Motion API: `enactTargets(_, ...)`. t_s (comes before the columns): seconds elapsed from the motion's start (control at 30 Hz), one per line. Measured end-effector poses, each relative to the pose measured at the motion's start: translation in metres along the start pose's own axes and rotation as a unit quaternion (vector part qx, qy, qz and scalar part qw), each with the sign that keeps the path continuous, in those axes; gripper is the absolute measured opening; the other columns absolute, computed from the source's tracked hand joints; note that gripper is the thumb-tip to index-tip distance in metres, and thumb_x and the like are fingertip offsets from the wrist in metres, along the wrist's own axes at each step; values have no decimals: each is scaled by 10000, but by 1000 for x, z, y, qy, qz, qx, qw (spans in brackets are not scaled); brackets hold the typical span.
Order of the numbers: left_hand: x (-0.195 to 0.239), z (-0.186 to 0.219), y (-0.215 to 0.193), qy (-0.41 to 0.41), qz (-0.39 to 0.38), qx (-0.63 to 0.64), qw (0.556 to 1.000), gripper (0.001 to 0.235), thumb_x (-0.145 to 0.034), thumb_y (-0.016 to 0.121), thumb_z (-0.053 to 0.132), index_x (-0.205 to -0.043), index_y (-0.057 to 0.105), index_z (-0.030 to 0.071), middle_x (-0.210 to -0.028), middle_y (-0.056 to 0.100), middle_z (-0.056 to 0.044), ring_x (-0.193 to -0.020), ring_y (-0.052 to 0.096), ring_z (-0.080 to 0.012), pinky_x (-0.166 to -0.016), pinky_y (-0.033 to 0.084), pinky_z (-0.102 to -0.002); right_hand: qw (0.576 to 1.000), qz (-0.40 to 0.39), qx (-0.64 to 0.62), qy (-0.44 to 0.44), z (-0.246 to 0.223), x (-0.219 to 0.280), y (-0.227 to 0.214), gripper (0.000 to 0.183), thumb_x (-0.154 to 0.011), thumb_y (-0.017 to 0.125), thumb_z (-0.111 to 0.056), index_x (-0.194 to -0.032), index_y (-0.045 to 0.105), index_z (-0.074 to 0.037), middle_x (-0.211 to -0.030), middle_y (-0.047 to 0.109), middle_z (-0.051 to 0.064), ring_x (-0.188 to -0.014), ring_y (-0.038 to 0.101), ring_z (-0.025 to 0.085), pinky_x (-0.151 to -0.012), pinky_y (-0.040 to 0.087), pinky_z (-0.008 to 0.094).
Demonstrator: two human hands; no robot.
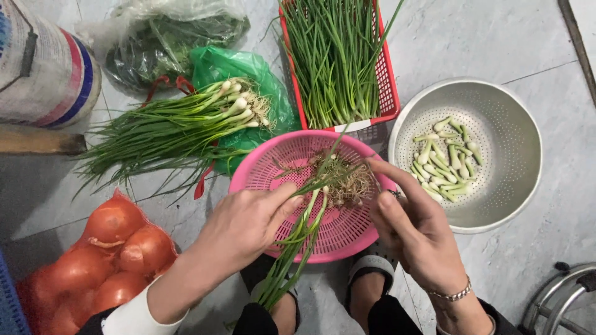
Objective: The person trims the roots and lower ends of green onions using a small knife. They place the trimmed white ends into a metal colander and the green tops into a red basket, while discarding roots into a pink basket.
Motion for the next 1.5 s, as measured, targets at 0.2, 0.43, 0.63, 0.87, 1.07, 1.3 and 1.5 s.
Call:
enactTargets(0.2, 1, -1, -11, -33, -7, 11, 999, 270, -1288, 571, 461, -1333, 729, 247, -641, 643, -67, -553, 631, -330, -552, 504, -536, 994, -87, -30, -52, 3, 7, 0, 660, -1254, 570, -299, -1845, 570, -4, -734, 445, -27, -648, 481, 111, -538, 316, 224)
enactTargets(0.43, 0, -6, -6, -44, -35, -10, 998, 285, -1299, 549, 502, -1288, 665, 242, -675, 662, -53, -576, 626, -327, -581, 543, -527, 997, -66, -45, 7, 19, -2, -20, 632, -1250, 576, -353, -1844, 589, -137, -831, 634, 96, -502, 313, 70, -419, 262, 225)
enactTargets(0.63, 1, -7, 1, -35, -53, -33, 997, 246, -1307, 554, 492, -1266, 640, 265, -676, 666, -38, -571, 645, -321, -574, 584, -538, 997, -40, -67, 12, 26, -11, -25, 558, -1252, 601, -305, -1798, 626, -195, -820, 607, 107, -473, 325, 83, -390, 232, 228)
enactTargets(0.87, 3, -15, -1, -63, -57, -33, 996, 331, -1274, 543, 556, -1378, 674, 270, -773, 787, -104, -687, 749, -462, -636, 562, -630, 995, -62, -42, -62, 10, -17, -48, 581, -1300, 560, -272, -1870, 566, -161, -868, 674, -16, -531, 432, 43, -383, 359, 190)
enactTargets(1.07, 6, -11, 4, -10, -43, -40, 998, 286, -1274, 579, 541, -1304, 674, 273, -745, 744, -57, -641, 695, -416, -609, 546, -578, 973, -151, -166, 50, 37, -16, -22, 641, -1275, 584, -279, -1893, 532, -116, -919, 733, 116, -491, 364, 53, -360, 292, 205)
enactTargets(1.3, 8, -15, 12, -15, -65, -34, 997, 326, -1262, 585, 563, -1363, 711, 280, -734, 722, -60, -626, 665, -419, -607, 532, -581, 970, -136, -194, 63, 37, -18, -18, 582, -1258, 623, -242, -1829, 624, -132, -798, 568, 64, -474, 304, 69, -348, 260, 215)
enactTargets(1.5, 10, -14, 8, -7, -65, -21, 998, 285, -1280, 634, 522, -1214, 677, 249, -700, 661, -42, -577, 589, -339, -566, 491, -504, 980, -153, -126, 21, 26, -29, -51, 577, -1296, 549, -234, -1871, 562, -186, -914, 709, 157, -506, 334, 80, -396, 282, 214)
Point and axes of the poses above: each hand's wrist, its own x-axis away from the middle knuckle, its own y-axis out of the palm, z = x × y, the point moved 6 cm from there along -x, towards the middle knuckle
